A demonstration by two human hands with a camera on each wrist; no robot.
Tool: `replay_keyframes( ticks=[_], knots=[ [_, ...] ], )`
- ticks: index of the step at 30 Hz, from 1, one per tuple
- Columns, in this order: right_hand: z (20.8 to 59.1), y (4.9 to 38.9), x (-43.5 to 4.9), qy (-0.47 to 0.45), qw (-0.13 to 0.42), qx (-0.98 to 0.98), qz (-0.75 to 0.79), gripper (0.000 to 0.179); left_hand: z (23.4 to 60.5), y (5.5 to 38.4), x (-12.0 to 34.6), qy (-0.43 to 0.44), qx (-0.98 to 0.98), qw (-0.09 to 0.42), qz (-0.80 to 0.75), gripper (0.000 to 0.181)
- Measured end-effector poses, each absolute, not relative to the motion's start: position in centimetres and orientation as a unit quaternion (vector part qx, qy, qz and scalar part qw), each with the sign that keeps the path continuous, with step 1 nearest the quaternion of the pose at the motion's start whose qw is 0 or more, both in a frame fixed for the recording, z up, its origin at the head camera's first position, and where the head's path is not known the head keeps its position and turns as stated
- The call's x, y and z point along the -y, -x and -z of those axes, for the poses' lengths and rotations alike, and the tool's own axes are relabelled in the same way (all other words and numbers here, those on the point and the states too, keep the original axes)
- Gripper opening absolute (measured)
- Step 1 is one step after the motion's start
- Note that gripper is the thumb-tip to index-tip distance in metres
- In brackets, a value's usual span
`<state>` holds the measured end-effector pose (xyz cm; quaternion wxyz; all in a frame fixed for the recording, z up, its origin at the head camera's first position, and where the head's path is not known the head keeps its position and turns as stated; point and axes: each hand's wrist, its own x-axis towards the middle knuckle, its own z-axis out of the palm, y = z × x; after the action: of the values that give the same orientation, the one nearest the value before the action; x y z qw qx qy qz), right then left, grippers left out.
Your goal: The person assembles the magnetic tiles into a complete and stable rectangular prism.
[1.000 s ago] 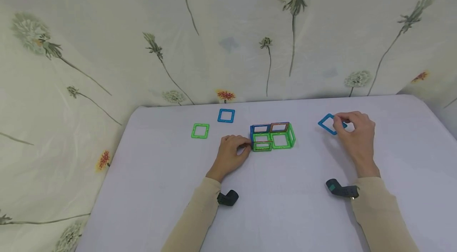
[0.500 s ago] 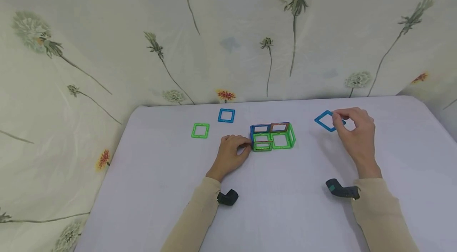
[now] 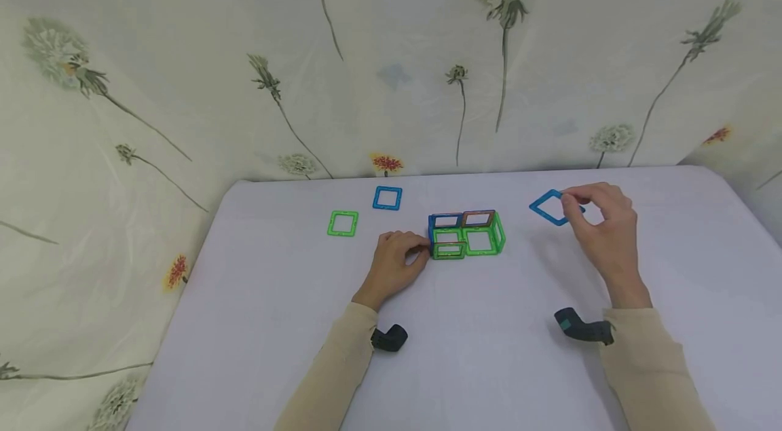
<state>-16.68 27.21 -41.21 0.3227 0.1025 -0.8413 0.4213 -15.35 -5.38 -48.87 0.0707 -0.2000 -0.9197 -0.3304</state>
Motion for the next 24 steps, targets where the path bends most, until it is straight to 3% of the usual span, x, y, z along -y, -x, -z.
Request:
replay_keyframes(
  ticks=[24],
  knots=[
    [40.6, 15.8, -25.1, -0.175, 0.293, 0.847, -0.407, 0.015, 48.9, 15.4, 5.4, 0.201, 0.916, 0.071, 0.341, 0.018]
  ],
)
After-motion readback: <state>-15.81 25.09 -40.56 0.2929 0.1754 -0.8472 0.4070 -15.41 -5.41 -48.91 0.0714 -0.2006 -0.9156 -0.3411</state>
